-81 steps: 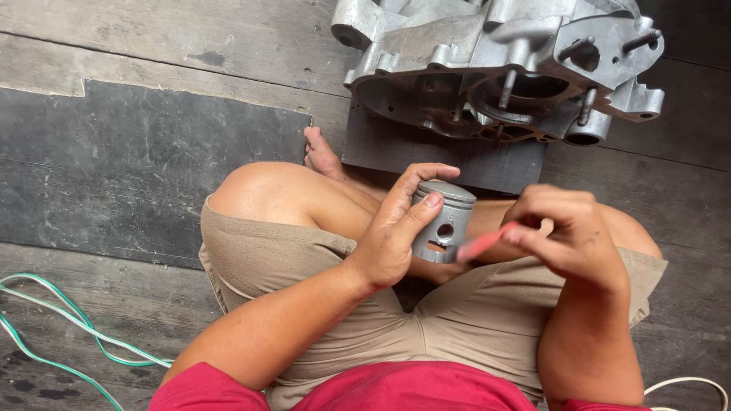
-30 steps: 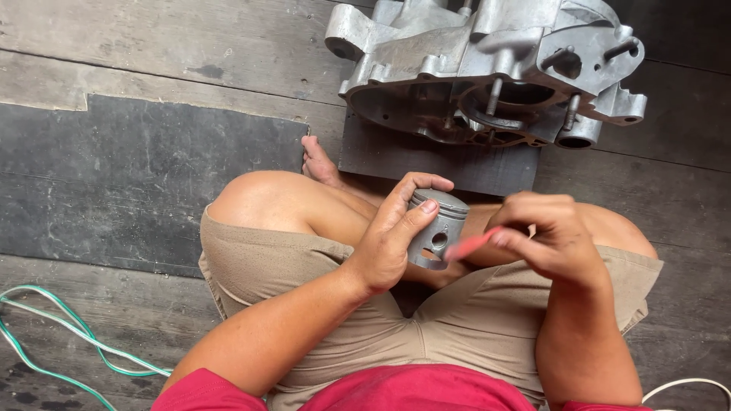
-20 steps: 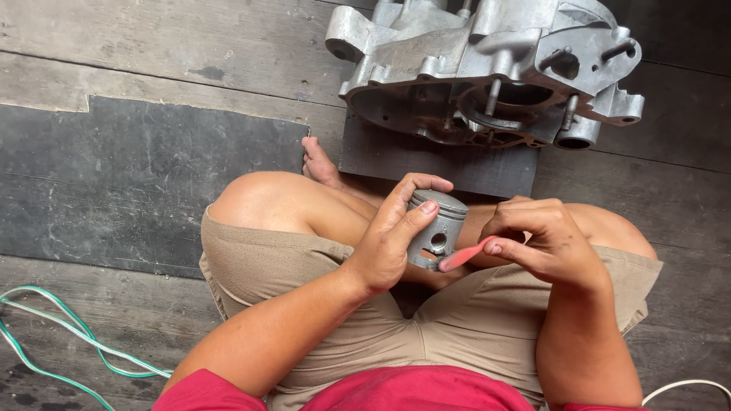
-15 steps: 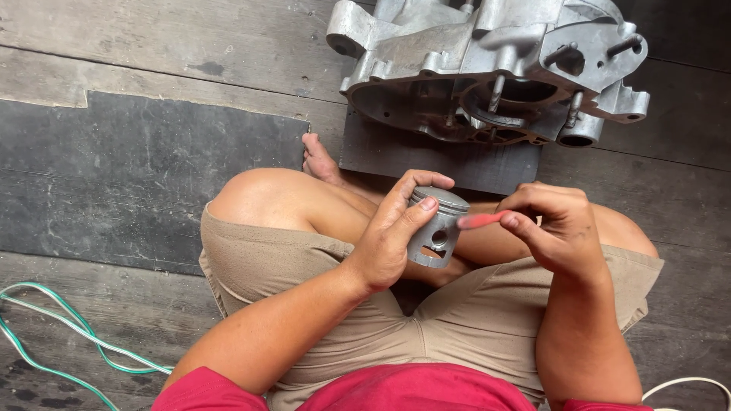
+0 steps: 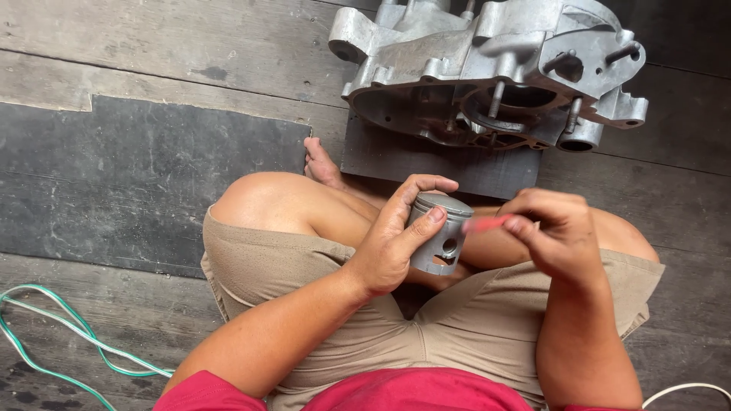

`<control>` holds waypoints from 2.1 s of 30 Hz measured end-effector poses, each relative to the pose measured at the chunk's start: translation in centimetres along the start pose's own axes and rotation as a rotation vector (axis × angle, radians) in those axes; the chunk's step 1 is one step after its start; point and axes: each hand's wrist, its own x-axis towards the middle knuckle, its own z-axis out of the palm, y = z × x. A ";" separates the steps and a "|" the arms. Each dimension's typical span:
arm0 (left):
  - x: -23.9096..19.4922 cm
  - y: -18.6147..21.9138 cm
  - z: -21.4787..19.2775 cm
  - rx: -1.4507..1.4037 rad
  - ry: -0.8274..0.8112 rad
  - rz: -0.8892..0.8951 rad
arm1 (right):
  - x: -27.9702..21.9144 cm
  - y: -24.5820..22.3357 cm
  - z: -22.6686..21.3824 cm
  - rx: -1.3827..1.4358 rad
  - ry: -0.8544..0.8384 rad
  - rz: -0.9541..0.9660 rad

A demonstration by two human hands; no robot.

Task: Cleaning a motorcycle piston with a wire brush and inspecting the engine crankcase.

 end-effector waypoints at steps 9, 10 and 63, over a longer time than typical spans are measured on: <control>0.0 -1.0 0.2 -0.068 0.053 0.088 | 0.5 2.0 -0.4 -0.050 -0.041 -0.150; 0.0 -0.8 0.2 -0.086 0.056 0.090 | 0.5 2.4 -0.8 -0.061 0.019 -0.121; 0.4 -0.9 0.0 0.069 0.067 0.074 | 0.6 0.5 -0.2 -0.119 -0.041 -0.038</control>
